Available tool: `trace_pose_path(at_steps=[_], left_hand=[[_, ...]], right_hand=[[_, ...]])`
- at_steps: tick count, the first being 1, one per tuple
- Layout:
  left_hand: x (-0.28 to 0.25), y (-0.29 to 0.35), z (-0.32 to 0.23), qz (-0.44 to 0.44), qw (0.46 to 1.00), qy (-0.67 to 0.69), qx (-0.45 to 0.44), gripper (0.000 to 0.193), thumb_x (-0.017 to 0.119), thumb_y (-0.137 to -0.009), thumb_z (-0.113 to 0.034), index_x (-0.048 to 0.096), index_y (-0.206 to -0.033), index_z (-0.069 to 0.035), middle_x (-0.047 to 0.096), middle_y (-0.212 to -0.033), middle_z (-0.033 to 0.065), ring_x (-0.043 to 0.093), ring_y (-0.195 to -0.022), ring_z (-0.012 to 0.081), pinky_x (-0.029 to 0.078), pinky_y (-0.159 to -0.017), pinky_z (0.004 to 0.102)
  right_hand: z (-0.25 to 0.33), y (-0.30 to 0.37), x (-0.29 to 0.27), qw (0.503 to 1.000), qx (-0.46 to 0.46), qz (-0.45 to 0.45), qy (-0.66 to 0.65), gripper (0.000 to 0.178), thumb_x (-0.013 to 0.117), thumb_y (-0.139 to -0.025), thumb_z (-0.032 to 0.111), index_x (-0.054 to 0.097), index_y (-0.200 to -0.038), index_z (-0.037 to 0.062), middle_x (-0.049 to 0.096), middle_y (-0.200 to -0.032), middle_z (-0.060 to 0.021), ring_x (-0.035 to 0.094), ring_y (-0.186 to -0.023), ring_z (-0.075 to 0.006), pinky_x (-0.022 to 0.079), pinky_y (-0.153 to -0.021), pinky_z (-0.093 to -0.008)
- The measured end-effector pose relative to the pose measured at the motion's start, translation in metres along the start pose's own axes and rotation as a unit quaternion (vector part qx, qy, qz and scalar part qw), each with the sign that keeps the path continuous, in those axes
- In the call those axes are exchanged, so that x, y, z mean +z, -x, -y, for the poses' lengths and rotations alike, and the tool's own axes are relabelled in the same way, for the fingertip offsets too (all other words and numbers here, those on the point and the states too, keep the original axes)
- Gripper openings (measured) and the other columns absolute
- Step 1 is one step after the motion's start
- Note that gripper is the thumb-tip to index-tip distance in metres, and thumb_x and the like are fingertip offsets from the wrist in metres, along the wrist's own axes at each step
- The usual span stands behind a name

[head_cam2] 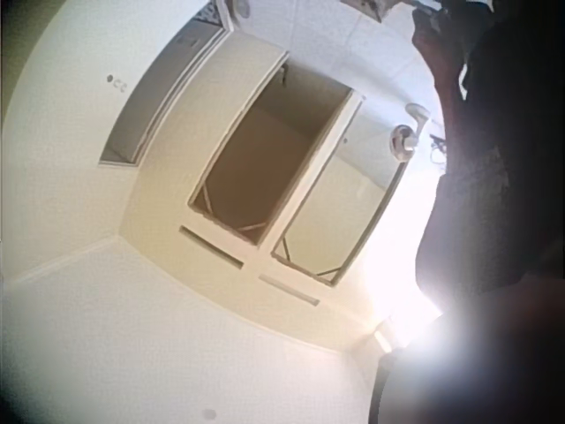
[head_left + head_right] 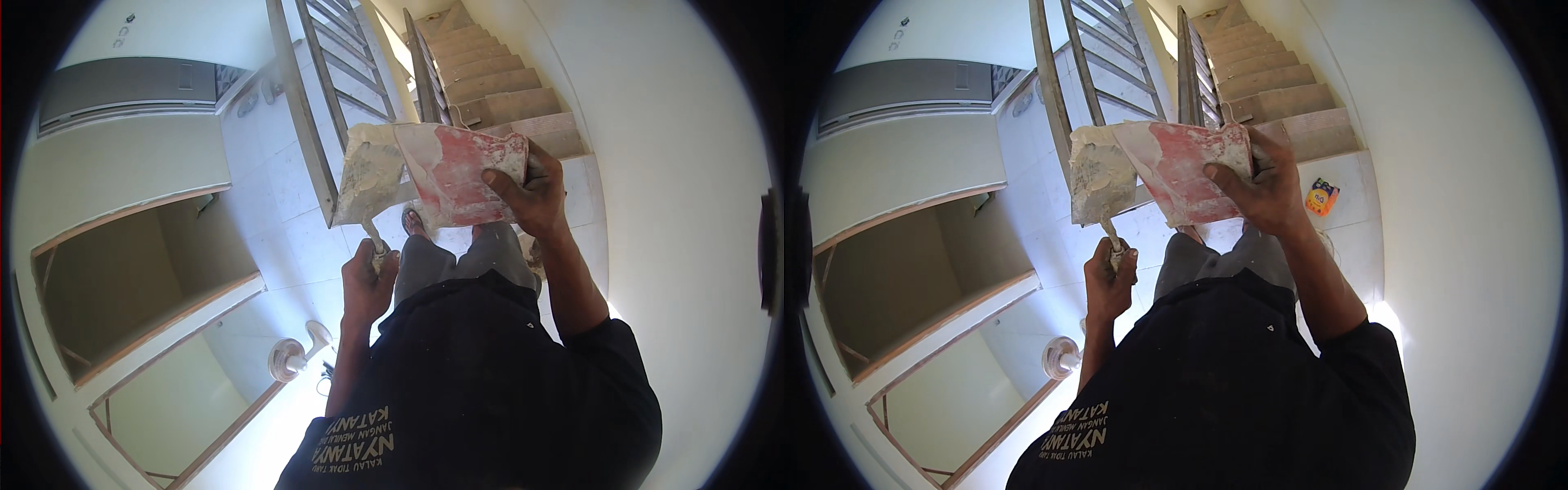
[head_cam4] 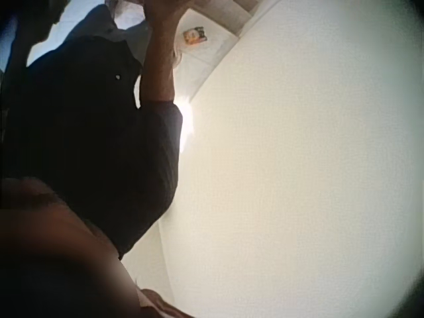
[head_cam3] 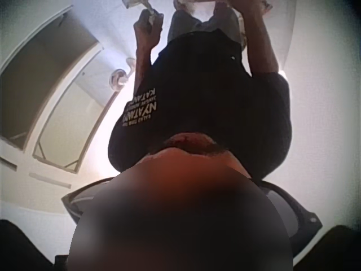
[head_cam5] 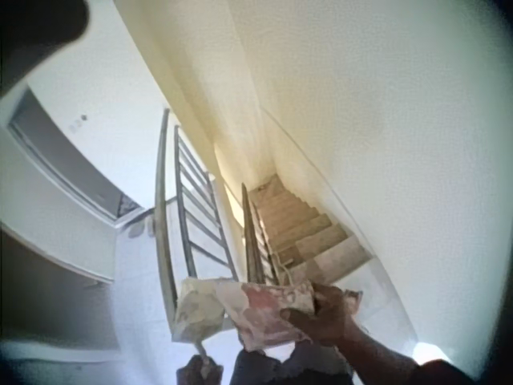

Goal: Applying plaster or patch material to the underside of a staircase using a trowel and putty knife.

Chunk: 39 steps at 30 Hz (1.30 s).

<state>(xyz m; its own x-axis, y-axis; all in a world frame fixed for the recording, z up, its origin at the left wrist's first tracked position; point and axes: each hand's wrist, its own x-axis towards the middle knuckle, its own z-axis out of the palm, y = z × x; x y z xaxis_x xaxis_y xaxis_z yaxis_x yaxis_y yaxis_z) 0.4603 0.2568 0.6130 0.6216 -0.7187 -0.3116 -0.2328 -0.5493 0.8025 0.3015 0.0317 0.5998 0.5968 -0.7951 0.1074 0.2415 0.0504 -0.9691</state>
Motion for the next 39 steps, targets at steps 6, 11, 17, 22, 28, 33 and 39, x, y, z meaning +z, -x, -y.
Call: trace_pose_path(at_steps=[6, 11, 17, 22, 28, 33, 39], left_hand=[[0.004, 0.002, 0.002, 0.018, 0.997, -0.034, 0.069, 0.015, 0.059, -0.091, -0.01, 0.05, -0.083, -0.001, 0.052, -0.062, 0.0027, 0.049, -0.053, 0.008, 0.042, -0.048, 0.0251], [0.0, 0.01, 0.016, -0.046, 0.998, 0.036, 0.034, 0.014, 0.062, -0.087, -0.009, 0.051, -0.084, -0.001, 0.056, -0.061, 0.0071, 0.053, -0.053, 0.0113, 0.044, -0.051, 0.0284], [-0.003, 0.015, 0.02, -0.076, 0.992, 0.094, 0.036, 0.016, 0.061, -0.086, -0.004, 0.047, -0.093, -0.002, 0.055, -0.07, 0.0063, 0.055, -0.054, 0.0122, 0.046, -0.049, 0.0251], [0.008, 0.0, 0.015, -0.089, 0.989, 0.113, 0.033, 0.022, 0.069, -0.079, -0.001, 0.05, -0.089, -0.001, 0.058, -0.073, 0.0065, 0.057, -0.058, 0.011, 0.046, -0.052, 0.0247], [-0.001, -0.028, 0.009, -0.049, 0.984, 0.156, 0.074, 0.027, 0.072, -0.077, 0.0, 0.05, -0.092, -0.002, 0.06, -0.078, 0.008, 0.058, -0.061, 0.0115, 0.048, -0.056, 0.0251], [-0.015, -0.058, 0.012, -0.014, 0.975, 0.195, 0.11, 0.025, 0.07, -0.079, 0.001, 0.05, -0.093, -0.002, 0.06, -0.079, 0.0078, 0.058, -0.061, 0.0112, 0.048, -0.054, 0.0249], [-0.029, -0.077, 0.021, 0.033, 0.971, 0.195, 0.135, 0.028, 0.073, -0.078, 0.0, 0.051, -0.095, -0.003, 0.062, -0.087, 0.0085, 0.061, -0.076, 0.0123, 0.05, -0.065, 0.0256]], right_hand=[[0.003, 0.001, 0.009, 0.984, -0.042, -0.022, 0.171, 0.022, 0.069, -0.081, 0.004, 0.06, -0.099, -0.0031, 0.066, -0.086, -0.0072, 0.059, -0.076, -0.0094, 0.049, -0.068, -0.0257], [-0.015, 0.005, -0.011, 0.974, -0.005, -0.107, 0.201, 0.024, 0.068, -0.08, 0.0, 0.059, -0.102, 0.0, 0.068, -0.088, -0.0064, 0.063, -0.078, -0.0109, 0.051, -0.067, -0.0272], [-0.062, 0.048, -0.035, 0.936, 0.198, -0.226, -0.185, 0.029, 0.064, -0.081, -0.003, 0.058, -0.109, 0.0001, 0.065, -0.1, -0.0099, 0.066, -0.081, -0.0159, 0.055, -0.072, -0.0287], [-0.088, 0.087, -0.044, 0.761, 0.322, -0.097, -0.554, 0.041, 0.048, -0.081, 0.016, 0.055, -0.115, -0.0066, 0.063, -0.108, -0.0164, 0.064, -0.097, -0.0264, 0.051, -0.087, -0.0373], [-0.065, 0.093, -0.027, 0.849, 0.163, -0.077, -0.497, 0.059, 0.055, -0.073, 0.009, 0.046, -0.129, -0.0081, 0.059, -0.118, -0.0179, 0.061, -0.103, -0.0237, 0.05, -0.086, -0.0318], [-0.05, 0.088, -0.004, 0.88, 0.18, -0.334, -0.287, 0.028, 0.055, -0.091, 0.006, 0.053, -0.118, 0.0008, 0.061, -0.096, -0.0101, 0.058, -0.075, -0.0158, 0.047, -0.064, -0.0218], [-0.051, 0.107, 0.012, 0.822, 0.175, -0.348, -0.415, 0.018, 0.055, -0.096, 0.026, 0.05, -0.087, 0.0109, 0.054, -0.075, -0.0039, 0.046, -0.058, -0.011, 0.034, -0.047, -0.0202]])
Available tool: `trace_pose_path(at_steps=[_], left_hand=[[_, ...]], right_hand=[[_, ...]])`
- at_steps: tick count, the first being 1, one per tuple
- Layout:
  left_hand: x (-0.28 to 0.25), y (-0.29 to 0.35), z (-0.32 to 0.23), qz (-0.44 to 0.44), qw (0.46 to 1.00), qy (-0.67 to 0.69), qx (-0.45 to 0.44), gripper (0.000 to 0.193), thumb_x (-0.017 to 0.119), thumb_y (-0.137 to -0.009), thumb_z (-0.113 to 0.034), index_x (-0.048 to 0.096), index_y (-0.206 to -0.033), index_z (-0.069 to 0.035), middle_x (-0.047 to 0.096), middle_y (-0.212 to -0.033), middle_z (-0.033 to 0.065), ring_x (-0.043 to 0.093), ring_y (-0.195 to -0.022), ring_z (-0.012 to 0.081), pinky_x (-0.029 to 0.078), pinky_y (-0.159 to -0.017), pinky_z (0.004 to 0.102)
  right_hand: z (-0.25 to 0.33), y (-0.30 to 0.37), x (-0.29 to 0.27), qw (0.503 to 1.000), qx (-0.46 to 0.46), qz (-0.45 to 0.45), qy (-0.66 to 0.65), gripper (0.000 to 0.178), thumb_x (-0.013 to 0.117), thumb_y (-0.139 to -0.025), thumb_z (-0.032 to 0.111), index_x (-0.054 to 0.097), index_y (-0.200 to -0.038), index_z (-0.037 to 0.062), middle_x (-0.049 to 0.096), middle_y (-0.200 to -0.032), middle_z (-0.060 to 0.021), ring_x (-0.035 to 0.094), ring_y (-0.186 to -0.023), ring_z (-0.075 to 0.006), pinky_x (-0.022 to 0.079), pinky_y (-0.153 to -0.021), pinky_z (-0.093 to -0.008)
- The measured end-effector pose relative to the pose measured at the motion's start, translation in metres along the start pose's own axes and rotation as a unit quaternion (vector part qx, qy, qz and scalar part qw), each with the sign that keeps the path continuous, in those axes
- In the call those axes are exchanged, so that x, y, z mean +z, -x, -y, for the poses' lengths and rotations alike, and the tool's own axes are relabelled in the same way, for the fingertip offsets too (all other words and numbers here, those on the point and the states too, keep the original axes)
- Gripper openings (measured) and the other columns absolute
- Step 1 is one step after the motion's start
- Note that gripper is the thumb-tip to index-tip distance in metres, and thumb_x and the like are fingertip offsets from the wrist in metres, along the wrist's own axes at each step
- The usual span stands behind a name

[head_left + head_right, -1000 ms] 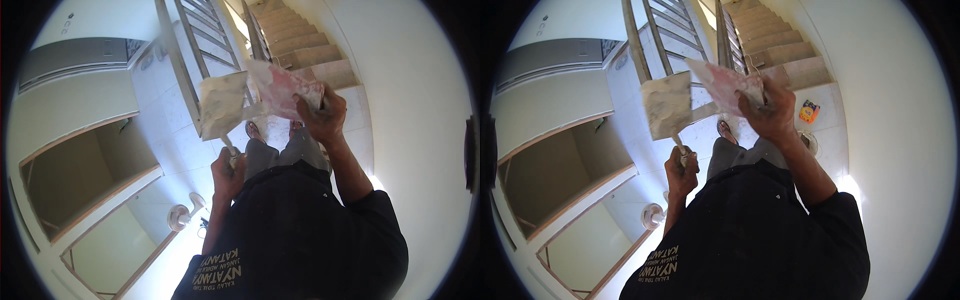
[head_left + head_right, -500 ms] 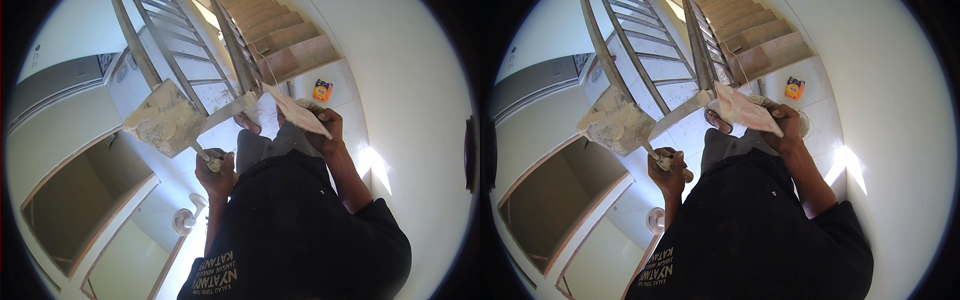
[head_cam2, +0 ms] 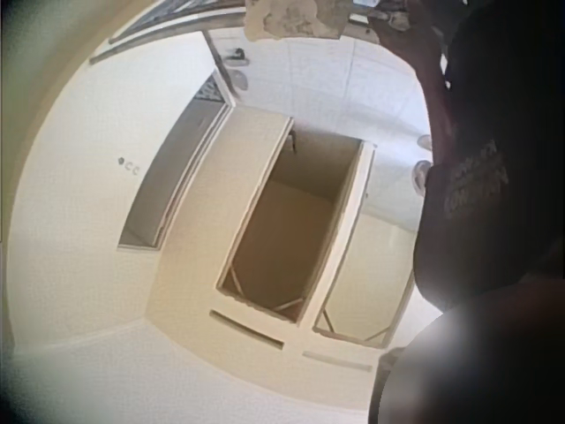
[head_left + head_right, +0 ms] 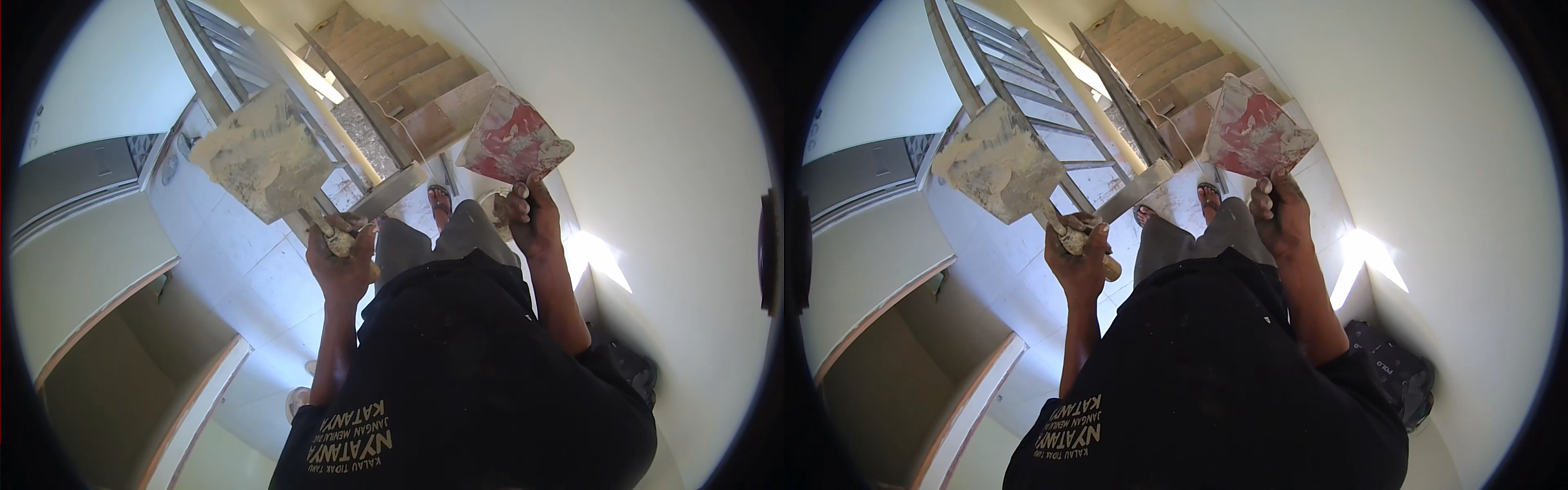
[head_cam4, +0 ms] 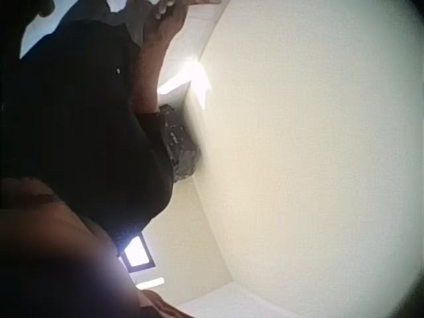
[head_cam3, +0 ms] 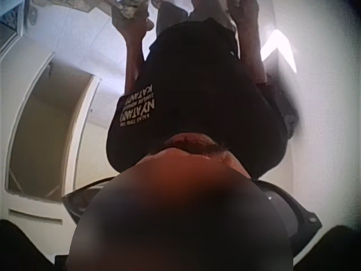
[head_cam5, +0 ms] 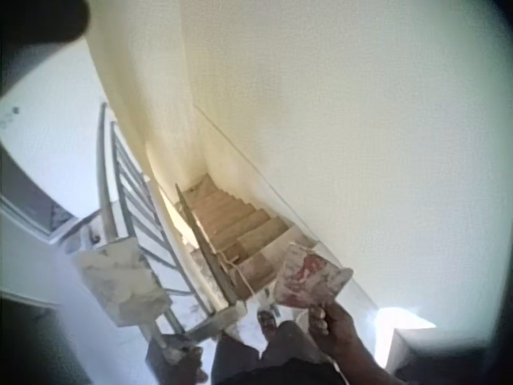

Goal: Applying plaster or patch material to the underside of a staircase using a trowel and putty knife.

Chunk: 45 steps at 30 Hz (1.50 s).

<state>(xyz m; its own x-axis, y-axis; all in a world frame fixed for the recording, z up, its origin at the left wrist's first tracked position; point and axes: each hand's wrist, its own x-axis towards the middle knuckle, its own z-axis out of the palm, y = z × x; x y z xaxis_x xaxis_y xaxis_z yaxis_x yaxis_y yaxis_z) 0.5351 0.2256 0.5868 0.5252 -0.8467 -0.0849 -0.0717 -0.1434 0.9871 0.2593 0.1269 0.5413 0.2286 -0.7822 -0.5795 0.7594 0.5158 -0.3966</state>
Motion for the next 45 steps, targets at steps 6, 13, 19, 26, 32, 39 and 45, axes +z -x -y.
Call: trace_pose_path(at_steps=[6, 13, 19, 26, 32, 39, 45], left_hand=[[0.039, -0.04, -0.05, 0.086, 0.993, 0.072, 0.043, 0.036, 0.078, -0.072, -0.001, 0.051, -0.094, -0.003, 0.062, -0.09, 0.0074, 0.059, -0.08, 0.0114, 0.049, -0.067, 0.0251], [0.057, -0.077, -0.1, 0.187, 0.975, 0.115, 0.04, 0.035, 0.076, -0.071, 0.003, 0.049, -0.092, -0.001, 0.059, -0.08, 0.0055, 0.058, -0.073, 0.0108, 0.05, -0.062, 0.0251], [0.064, -0.089, -0.102, 0.261, 0.964, 0.049, 0.029, 0.034, 0.073, -0.07, 0.008, 0.049, -0.093, 0.0, 0.063, -0.084, 0.0106, 0.062, -0.077, 0.0126, 0.053, -0.068, 0.0255], [0.042, -0.085, -0.09, 0.19, 0.982, 0.019, 0.016, 0.032, 0.074, -0.071, 0.004, 0.051, -0.093, -0.001, 0.066, -0.093, 0.0116, 0.063, -0.074, 0.0127, 0.05, -0.06, 0.0233], [0.0, -0.065, -0.047, 0.107, 0.988, -0.077, -0.076, 0.031, 0.071, -0.072, 0.008, 0.047, -0.089, -0.003, 0.065, -0.088, 0.0111, 0.056, -0.059, 0.0097, 0.047, -0.05, 0.0244], [-0.018, -0.048, -0.022, 0.062, 0.988, -0.033, -0.135, 0.034, 0.071, -0.073, 0.008, 0.046, -0.092, -0.005, 0.065, -0.091, 0.0136, 0.056, -0.055, 0.0117, 0.048, -0.049, 0.0249], [-0.018, -0.045, -0.021, 0.064, 0.989, -0.028, -0.132, 0.036, 0.074, -0.072, 0.005, 0.045, -0.091, -0.006, 0.065, -0.097, 0.0155, 0.057, -0.055, 0.012, 0.048, -0.049, 0.024]], right_hand=[[-0.011, 0.028, 0.053, 0.994, -0.01, 0.099, 0.034, 0.021, 0.048, -0.099, 0.028, 0.05, -0.093, 0.0089, 0.053, -0.07, -0.0037, 0.042, -0.049, -0.0089, 0.032, -0.04, -0.0188], [0.007, 0.036, 0.075, 0.956, -0.04, 0.149, 0.25, 0.028, 0.059, -0.094, 0.027, 0.055, -0.103, 0.0011, 0.06, -0.07, -0.0083, 0.055, -0.056, -0.0122, 0.041, -0.046, -0.0232], [0.02, 0.033, 0.09, 0.758, -0.301, 0.097, 0.57, 0.022, 0.073, -0.081, 0.007, 0.065, -0.099, -0.0034, 0.065, -0.079, -0.0056, 0.063, -0.081, -0.0143, 0.049, -0.074, -0.0266], [0.004, 0.0, 0.025, 0.762, -0.317, 0.089, 0.558, 0.021, 0.065, -0.086, -0.001, 0.06, -0.107, -0.0029, 0.067, -0.099, -0.0076, 0.063, -0.09, -0.0149, 0.051, -0.08, -0.0291], [-0.039, -0.003, 0.005, 0.764, -0.319, 0.084, 0.555, 0.018, 0.065, -0.085, -0.001, 0.064, -0.103, -0.0023, 0.068, -0.096, -0.0075, 0.063, -0.089, -0.0131, 0.05, -0.077, -0.0272], [-0.071, -0.005, -0.003, 0.749, -0.376, 0.045, 0.544, 0.022, 0.067, -0.082, 0.003, 0.067, -0.104, -0.001, 0.069, -0.095, -0.0165, 0.069, -0.083, -0.0259, 0.053, -0.072, -0.031], [-0.075, 0.0, -0.013, 0.686, -0.39, 0.104, 0.606, 0.029, 0.068, -0.081, -0.001, 0.063, -0.11, -0.0036, 0.067, -0.1, -0.0187, 0.068, -0.087, -0.0266, 0.054, -0.073, -0.0318]])
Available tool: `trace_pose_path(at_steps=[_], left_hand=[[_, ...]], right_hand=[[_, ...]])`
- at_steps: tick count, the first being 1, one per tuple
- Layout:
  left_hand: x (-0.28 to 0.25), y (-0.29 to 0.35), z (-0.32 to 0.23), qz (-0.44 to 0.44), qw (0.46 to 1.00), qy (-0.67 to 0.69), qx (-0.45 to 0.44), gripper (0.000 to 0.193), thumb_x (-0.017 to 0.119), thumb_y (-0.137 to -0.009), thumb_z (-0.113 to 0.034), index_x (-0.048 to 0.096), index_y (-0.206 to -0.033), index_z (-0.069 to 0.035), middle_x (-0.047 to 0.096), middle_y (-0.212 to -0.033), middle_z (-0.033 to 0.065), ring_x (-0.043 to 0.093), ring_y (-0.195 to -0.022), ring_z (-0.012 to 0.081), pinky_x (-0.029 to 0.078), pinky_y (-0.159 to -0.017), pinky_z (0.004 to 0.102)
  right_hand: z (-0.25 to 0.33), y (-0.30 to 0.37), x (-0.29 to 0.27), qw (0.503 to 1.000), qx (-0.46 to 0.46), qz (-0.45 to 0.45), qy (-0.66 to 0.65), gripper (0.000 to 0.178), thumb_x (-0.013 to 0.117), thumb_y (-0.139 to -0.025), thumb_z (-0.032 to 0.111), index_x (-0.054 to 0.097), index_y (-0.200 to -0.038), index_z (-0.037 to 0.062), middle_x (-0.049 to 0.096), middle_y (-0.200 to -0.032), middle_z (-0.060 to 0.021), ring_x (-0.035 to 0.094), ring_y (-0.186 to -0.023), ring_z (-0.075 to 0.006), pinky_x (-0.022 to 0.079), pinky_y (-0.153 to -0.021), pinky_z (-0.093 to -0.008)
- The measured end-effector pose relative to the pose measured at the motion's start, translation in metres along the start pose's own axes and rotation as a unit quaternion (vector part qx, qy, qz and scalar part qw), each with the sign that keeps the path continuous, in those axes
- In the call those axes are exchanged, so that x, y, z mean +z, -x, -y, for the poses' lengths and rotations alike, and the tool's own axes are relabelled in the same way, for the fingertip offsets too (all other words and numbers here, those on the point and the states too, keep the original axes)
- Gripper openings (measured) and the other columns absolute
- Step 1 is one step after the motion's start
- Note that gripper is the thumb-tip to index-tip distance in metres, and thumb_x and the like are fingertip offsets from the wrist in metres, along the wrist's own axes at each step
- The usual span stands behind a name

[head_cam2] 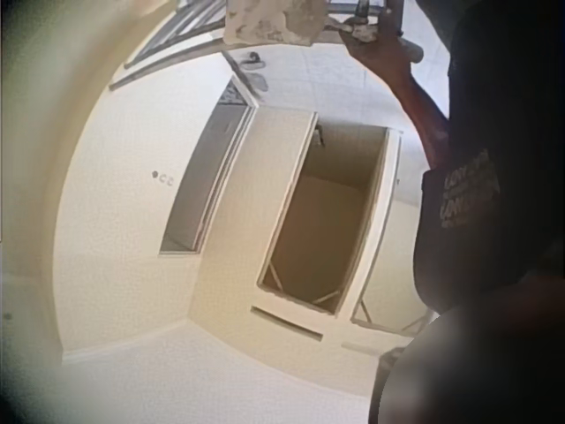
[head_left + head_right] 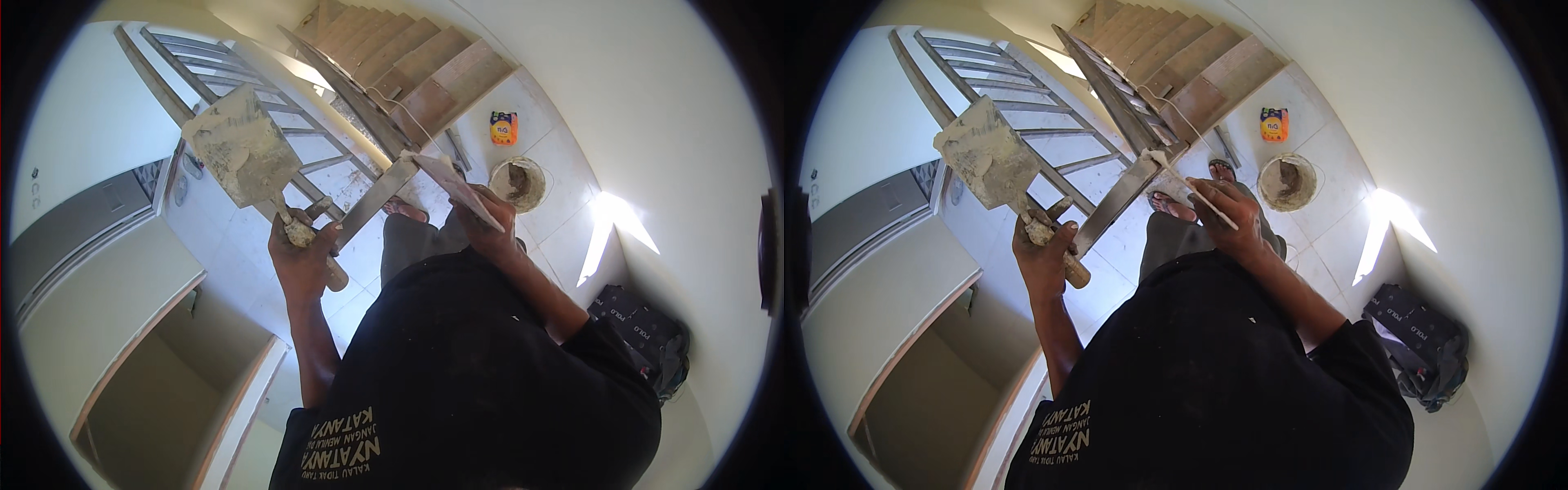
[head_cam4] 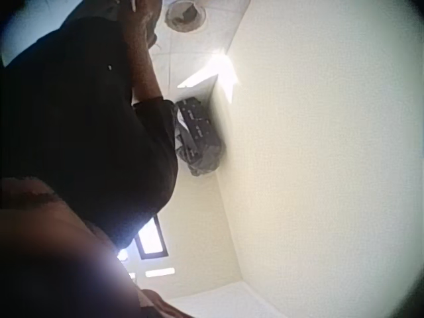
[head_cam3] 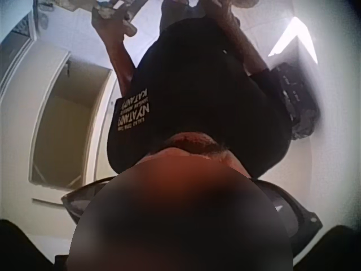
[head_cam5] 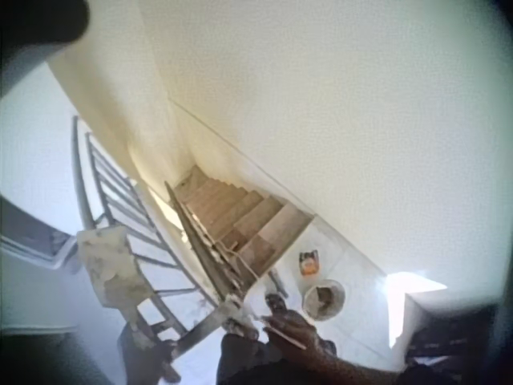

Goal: Applying plaster or patch material to the underside of a staircase using a trowel and putty knife.

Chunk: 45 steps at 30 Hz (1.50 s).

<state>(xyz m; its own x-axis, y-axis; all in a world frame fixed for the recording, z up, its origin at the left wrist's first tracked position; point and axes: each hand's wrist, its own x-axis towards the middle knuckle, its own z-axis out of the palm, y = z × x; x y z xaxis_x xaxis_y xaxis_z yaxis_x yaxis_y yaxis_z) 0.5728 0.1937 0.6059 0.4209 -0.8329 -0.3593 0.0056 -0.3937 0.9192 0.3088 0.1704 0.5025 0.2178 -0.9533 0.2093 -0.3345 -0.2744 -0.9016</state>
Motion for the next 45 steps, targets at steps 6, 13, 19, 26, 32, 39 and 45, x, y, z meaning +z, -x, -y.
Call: trace_pose_path(at_steps=[6, 13, 19, 26, 32, 39, 45], left_hand=[[0.0, 0.0, -0.003, 0.014, 1.0, -0.014, 0.008, 0.037, 0.075, -0.072, 0.004, 0.045, -0.091, -0.006, 0.065, -0.098, 0.0164, 0.057, -0.056, 0.0121, 0.048, -0.048, 0.0243], [0.001, 0.0, -0.004, 0.03, 0.999, -0.041, 0.015, 0.039, 0.076, -0.071, 0.002, 0.045, -0.094, -0.005, 0.064, -0.101, 0.0193, 0.055, -0.056, 0.0125, 0.047, -0.049, 0.0246], [0.002, 0.002, -0.001, 0.011, 1.0, -0.017, 0.011, 0.04, 0.074, -0.072, 0.004, 0.045, -0.097, -0.005, 0.063, -0.105, 0.0218, 0.055, -0.056, 0.012, 0.047, -0.049, 0.0235], [0.004, 0.002, -0.003, 0.009, 1.0, -0.018, 0.008, 0.039, 0.072, -0.072, 0.006, 0.044, -0.097, -0.006, 0.062, -0.109, 0.0242, 0.055, -0.056, 0.0121, 0.047, -0.049, 0.0235], [0.006, 0.004, -0.006, 0.001, 1.0, -0.01, -0.003, 0.038, 0.071, -0.071, 0.008, 0.044, -0.096, -0.005, 0.062, -0.11, 0.0248, 0.055, -0.056, 0.0126, 0.048, -0.049, 0.0236], [0.009, 0.007, -0.005, -0.003, 1.0, -0.012, -0.007, 0.039, 0.072, -0.072, 0.007, 0.045, -0.097, -0.005, 0.062, -0.11, 0.025, 0.055, -0.056, 0.013, 0.048, -0.049, 0.0245], [0.009, 0.008, -0.009, 0.0, 1.0, -0.018, -0.011, 0.039, 0.072, -0.072, 0.006, 0.045, -0.098, -0.005, 0.062, -0.11, 0.025, 0.055, -0.056, 0.0131, 0.048, -0.049, 0.0244]], right_hand=[[-0.002, 0.005, 0.0, 0.997, -0.059, 0.025, 0.044, 0.035, 0.07, -0.076, 0.001, 0.064, -0.111, -0.0008, 0.066, -0.103, -0.0185, 0.067, -0.094, -0.0314, 0.054, -0.077, -0.035], [-0.037, 0.006, -0.027, 0.982, 0.051, 0.092, 0.156, 0.031, 0.069, -0.075, 0.006, 0.067, -0.106, 0.0044, 0.065, -0.098, -0.0144, 0.064, -0.088, -0.0304, 0.052, -0.076, -0.0368], [-0.023, -0.051, -0.035, 0.988, 0.085, 0.122, 0.042, 0.025, 0.063, -0.077, -0.001, 0.067, -0.101, 0.0031, 0.065, -0.093, -0.0158, 0.064, -0.086, -0.0335, 0.05, -0.074, -0.0396], [-0.029, -0.059, -0.019, 0.981, 0.106, 0.159, 0.022, 0.032, 0.056, -0.072, -0.002, 0.067, -0.102, 0.0013, 0.065, -0.089, -0.0224, 0.062, -0.085, -0.04, 0.051, -0.077, -0.0432], [-0.01, -0.059, -0.025, 0.974, 0.13, 0.184, 0.026, 0.025, 0.062, -0.075, -0.004, 0.066, -0.1, -0.0006, 0.066, -0.091, -0.0188, 0.064, -0.085, -0.0361, 0.05, -0.074, -0.0407], [-0.006, -0.059, -0.039, 0.987, 0.089, 0.13, 0.01, 0.031, 0.06, -0.075, -0.007, 0.067, -0.104, 0.0024, 0.066, -0.097, -0.0163, 0.065, -0.086, -0.0335, 0.052, -0.074, -0.0388], [-0.035, -0.048, -0.026, 0.994, 0.04, 0.096, 0.018, 0.036, 0.061, -0.073, -0.006, 0.066, -0.107, 0.0029, 0.067, -0.096, -0.0167, 0.065, -0.087, -0.0343, 0.053, -0.074, -0.0382]])
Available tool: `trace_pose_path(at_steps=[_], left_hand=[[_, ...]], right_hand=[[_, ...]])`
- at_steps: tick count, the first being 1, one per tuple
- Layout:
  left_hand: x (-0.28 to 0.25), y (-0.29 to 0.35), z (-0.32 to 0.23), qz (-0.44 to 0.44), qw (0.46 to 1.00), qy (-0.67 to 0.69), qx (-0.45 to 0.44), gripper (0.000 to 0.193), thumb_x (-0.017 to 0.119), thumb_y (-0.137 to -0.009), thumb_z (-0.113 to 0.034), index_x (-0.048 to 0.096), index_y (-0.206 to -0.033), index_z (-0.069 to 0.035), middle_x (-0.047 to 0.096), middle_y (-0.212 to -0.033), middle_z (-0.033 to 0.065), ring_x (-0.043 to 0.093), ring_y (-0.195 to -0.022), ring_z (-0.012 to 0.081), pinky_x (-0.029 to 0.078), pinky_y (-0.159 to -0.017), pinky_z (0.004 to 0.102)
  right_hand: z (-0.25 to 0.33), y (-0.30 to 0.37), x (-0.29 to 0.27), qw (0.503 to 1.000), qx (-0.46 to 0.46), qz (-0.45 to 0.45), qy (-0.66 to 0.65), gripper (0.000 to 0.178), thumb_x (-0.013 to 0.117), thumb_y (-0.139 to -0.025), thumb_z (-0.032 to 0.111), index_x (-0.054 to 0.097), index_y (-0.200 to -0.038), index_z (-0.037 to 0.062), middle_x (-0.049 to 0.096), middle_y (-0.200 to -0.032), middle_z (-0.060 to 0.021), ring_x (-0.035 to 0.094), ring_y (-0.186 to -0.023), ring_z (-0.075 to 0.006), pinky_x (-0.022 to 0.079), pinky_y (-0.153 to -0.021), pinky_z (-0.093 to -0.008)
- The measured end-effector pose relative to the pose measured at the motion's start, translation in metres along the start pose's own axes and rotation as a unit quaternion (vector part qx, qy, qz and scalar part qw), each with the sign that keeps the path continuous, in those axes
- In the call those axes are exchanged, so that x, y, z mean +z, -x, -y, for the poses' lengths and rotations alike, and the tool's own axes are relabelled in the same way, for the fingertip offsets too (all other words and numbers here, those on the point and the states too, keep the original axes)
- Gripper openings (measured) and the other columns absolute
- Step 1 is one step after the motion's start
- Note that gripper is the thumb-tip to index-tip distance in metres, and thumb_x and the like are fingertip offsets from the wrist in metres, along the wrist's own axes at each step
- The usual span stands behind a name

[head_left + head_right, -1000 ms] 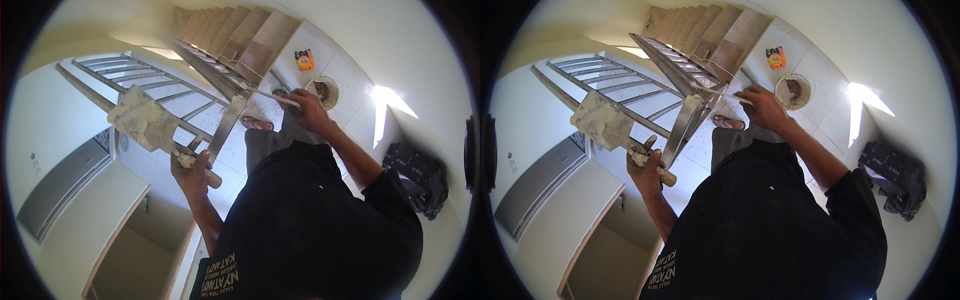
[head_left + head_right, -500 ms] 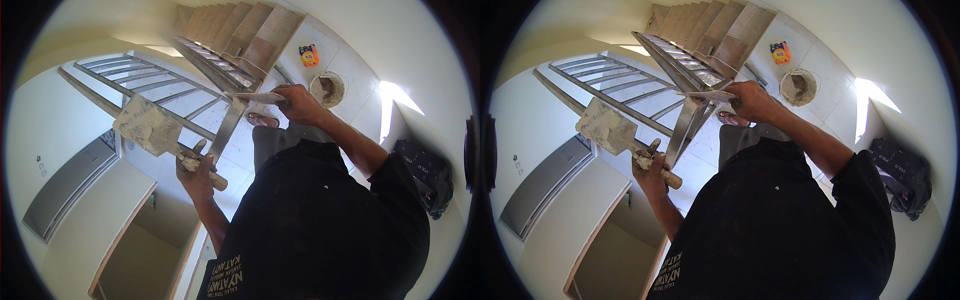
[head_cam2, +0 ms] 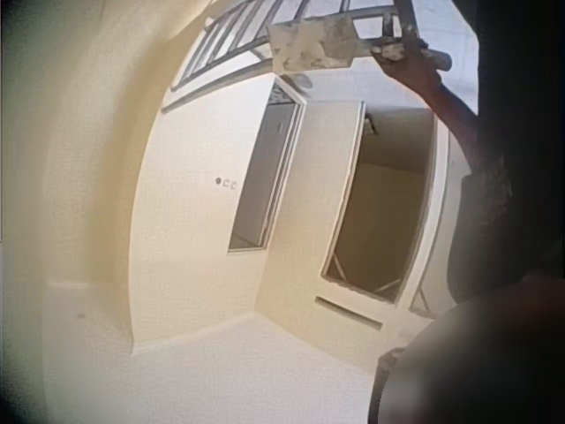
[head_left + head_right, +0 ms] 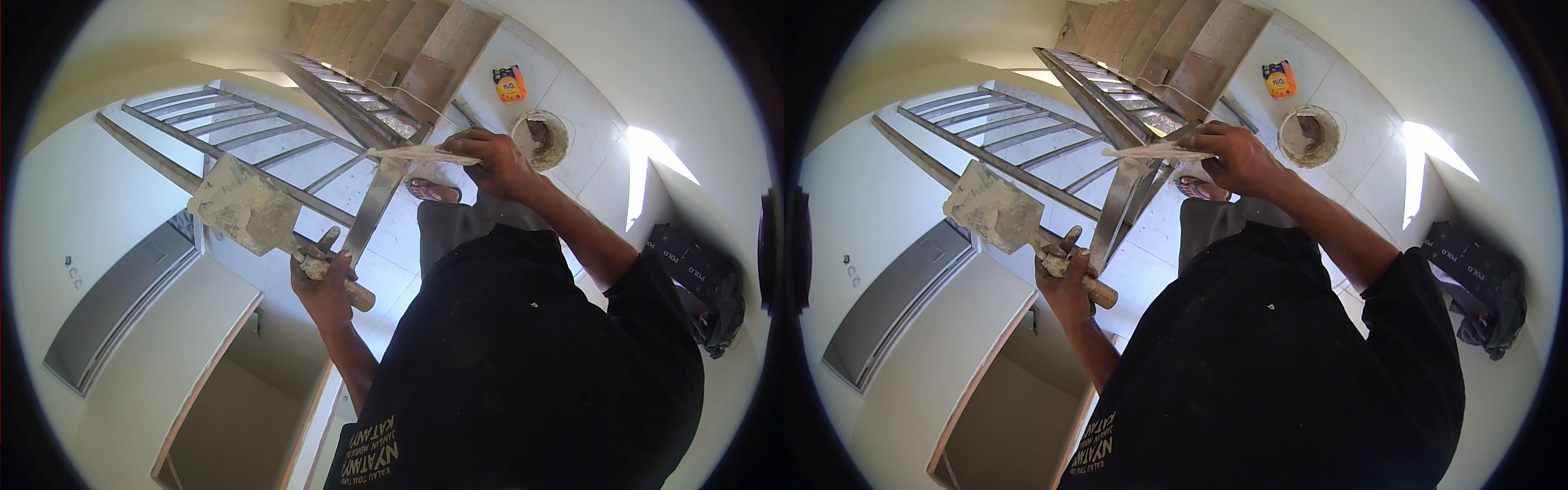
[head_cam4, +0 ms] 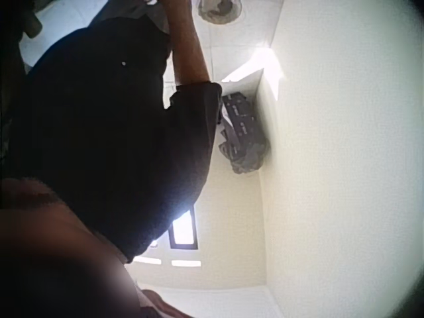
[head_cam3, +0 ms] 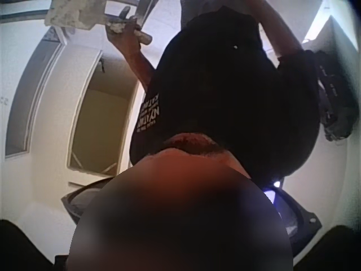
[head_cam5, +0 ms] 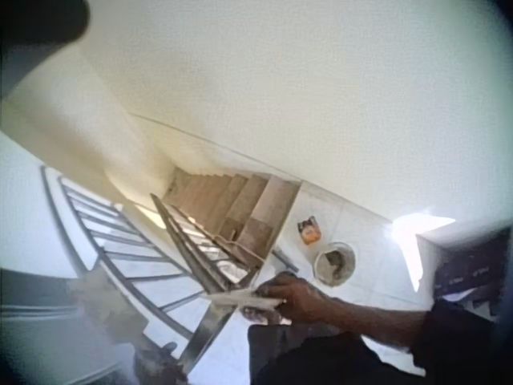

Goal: Applying plaster or patch material to the underside of a staircase using a trowel and putty knife.

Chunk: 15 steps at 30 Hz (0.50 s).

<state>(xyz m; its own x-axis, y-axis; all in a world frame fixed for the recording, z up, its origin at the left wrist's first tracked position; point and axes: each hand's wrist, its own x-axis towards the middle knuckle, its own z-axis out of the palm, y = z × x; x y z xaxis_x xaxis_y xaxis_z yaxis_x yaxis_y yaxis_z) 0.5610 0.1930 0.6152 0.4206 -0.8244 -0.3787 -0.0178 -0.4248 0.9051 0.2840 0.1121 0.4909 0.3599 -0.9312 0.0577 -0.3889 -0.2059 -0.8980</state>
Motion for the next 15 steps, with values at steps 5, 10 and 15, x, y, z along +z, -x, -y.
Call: trace_pose_path(at_steps=[5, 10, 15], left_hand=[[-0.001, 0.0, 0.0, -0.006, 1.0, -0.006, -0.013, 0.038, 0.072, -0.072, 0.006, 0.045, -0.097, -0.005, 0.062, -0.109, 0.0249, 0.055, -0.056, 0.0134, 0.048, -0.049, 0.0245], [-0.001, 0.005, 0.001, -0.053, 0.998, -0.029, -0.012, 0.036, 0.071, -0.073, 0.006, 0.046, -0.097, -0.005, 0.063, -0.105, 0.0221, 0.056, -0.057, 0.0136, 0.048, -0.049, 0.0244], [0.006, 0.005, -0.003, -0.075, 0.996, -0.033, -0.027, 0.036, 0.072, -0.073, 0.006, 0.046, -0.096, -0.005, 0.062, -0.085, 0.0141, 0.056, -0.055, 0.0134, 0.048, -0.049, 0.0246]], right_hand=[[-0.03, 0.0, -0.003, 0.992, 0.008, -0.054, -0.112, 0.032, 0.065, -0.076, -0.001, 0.066, -0.109, 0.0027, 0.069, -0.096, -0.0151, 0.068, -0.084, -0.0287, 0.053, -0.075, -0.0356], [-0.023, -0.041, -0.037, 0.912, 0.232, 0.073, -0.329, 0.044, 0.073, -0.079, 0.006, 0.056, -0.118, -0.0033, 0.067, -0.102, -0.0085, 0.064, -0.09, -0.014, 0.052, -0.083, -0.0301], [-0.051, -0.069, -0.01, 0.849, 0.215, 0.159, -0.456, 0.047, 0.08, -0.075, 0.018, 0.058, -0.11, -0.0033, 0.068, -0.097, -0.0091, 0.068, -0.081, -0.0155, 0.055, -0.075, -0.0296]])
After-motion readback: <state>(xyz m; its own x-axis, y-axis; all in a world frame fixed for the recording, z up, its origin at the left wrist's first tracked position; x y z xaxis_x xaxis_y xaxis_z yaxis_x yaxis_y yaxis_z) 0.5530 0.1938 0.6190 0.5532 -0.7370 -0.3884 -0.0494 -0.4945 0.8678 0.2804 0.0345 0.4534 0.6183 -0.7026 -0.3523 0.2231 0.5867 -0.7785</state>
